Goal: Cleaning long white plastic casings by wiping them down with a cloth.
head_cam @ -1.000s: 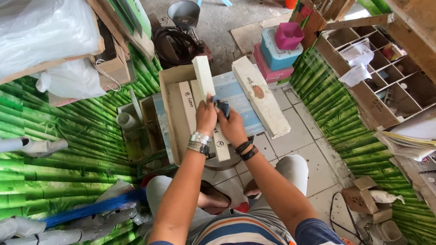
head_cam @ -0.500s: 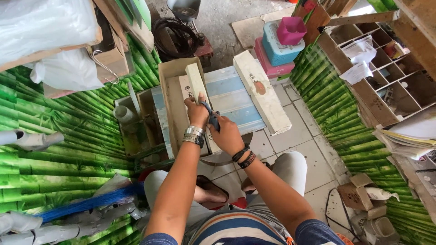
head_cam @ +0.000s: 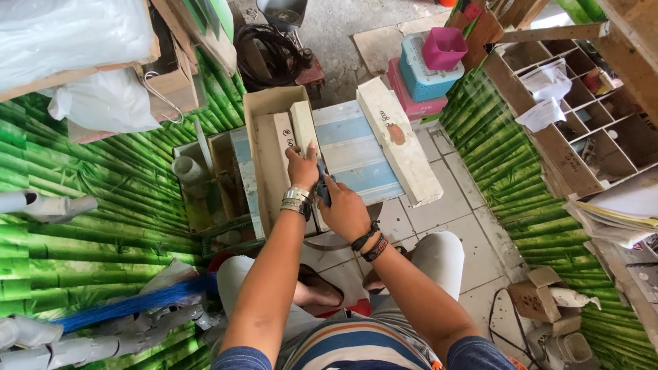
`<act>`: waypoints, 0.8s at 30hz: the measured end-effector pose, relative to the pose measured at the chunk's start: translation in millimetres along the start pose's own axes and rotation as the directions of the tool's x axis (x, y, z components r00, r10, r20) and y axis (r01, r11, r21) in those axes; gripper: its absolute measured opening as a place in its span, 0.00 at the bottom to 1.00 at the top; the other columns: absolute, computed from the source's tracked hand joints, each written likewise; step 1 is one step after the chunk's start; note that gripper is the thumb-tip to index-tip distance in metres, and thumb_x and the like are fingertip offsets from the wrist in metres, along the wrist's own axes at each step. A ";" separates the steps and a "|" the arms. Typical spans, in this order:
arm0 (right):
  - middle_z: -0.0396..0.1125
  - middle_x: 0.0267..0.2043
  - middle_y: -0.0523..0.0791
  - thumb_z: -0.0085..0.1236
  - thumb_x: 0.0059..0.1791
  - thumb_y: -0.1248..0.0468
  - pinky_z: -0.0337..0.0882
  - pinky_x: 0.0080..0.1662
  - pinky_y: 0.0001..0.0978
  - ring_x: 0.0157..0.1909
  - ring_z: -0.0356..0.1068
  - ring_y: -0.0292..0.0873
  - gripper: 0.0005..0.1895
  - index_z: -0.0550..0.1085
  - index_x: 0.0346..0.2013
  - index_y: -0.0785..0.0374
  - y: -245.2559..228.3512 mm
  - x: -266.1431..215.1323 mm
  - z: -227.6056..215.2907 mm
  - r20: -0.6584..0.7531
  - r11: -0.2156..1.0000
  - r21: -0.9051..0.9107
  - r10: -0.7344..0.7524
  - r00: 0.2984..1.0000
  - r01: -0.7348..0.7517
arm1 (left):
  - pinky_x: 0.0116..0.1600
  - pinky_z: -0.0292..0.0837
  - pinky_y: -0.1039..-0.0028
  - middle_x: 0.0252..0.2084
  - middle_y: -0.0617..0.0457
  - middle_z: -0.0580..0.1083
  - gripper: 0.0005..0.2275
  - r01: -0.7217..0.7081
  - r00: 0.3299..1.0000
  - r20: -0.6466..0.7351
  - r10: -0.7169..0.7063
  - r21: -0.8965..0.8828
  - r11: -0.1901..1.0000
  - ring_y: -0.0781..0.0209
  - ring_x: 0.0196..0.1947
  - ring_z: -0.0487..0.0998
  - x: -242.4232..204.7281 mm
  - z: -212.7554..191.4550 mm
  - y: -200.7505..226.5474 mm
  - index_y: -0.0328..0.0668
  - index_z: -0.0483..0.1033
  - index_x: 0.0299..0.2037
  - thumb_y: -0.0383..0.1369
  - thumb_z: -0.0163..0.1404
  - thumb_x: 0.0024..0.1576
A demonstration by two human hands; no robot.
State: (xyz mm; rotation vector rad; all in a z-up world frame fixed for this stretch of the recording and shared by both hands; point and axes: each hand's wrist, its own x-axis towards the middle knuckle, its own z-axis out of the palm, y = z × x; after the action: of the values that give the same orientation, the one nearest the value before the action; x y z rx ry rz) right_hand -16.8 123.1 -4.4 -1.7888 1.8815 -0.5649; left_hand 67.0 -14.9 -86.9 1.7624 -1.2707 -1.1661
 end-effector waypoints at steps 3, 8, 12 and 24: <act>0.70 0.52 0.62 0.51 0.53 0.61 0.82 0.35 0.45 0.45 0.77 0.60 0.27 0.66 0.66 0.71 -7.0 -6.8 -6.7 0.002 0.999 -0.027 -0.020 1.000 0.020 | 0.54 0.76 0.51 0.50 0.32 0.75 0.27 0.019 1.000 0.014 -0.019 0.024 1.000 0.34 0.54 0.78 -3.8 -2.6 3.0 0.44 0.57 0.59 0.57 0.44 0.63; 0.70 0.52 0.61 0.52 0.51 0.60 0.81 0.38 0.47 0.45 0.77 0.59 0.30 0.65 0.66 0.70 -20.8 -15.0 -15.1 0.031 0.993 -0.117 -0.011 0.999 0.015 | 0.54 0.76 0.51 0.52 0.30 0.75 0.27 0.025 1.000 0.010 -0.025 0.037 0.999 0.34 0.54 0.78 -2.8 -0.5 0.9 0.45 0.57 0.59 0.57 0.43 0.63; 0.70 0.52 0.61 0.53 0.49 0.61 0.81 0.43 0.47 0.47 0.77 0.58 0.32 0.64 0.67 0.71 -14.2 -10.3 -2.5 0.070 0.970 -0.242 -0.013 0.997 0.030 | 0.51 0.78 0.52 0.52 0.31 0.75 0.26 0.015 1.000 0.010 -0.015 0.056 0.998 0.34 0.53 0.78 9.3 5.6 -11.2 0.45 0.57 0.59 0.57 0.42 0.64; 0.67 0.56 0.63 0.55 0.48 0.55 0.77 0.51 0.51 0.54 0.74 0.61 0.40 0.58 0.70 0.74 -44.8 -18.3 -30.9 0.196 0.972 -0.230 0.103 0.975 -0.056 | 0.57 0.75 0.50 0.56 0.27 0.72 0.32 0.004 1.000 0.019 -0.004 0.009 1.000 0.31 0.57 0.76 -8.3 -9.3 24.7 0.40 0.57 0.60 0.58 0.48 0.59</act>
State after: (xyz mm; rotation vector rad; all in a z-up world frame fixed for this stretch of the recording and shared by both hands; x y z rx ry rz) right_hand 1.0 137.7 48.2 -1.8200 1.9213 -0.1341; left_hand 65.6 -14.5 -59.2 1.7653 -1.2861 -1.1832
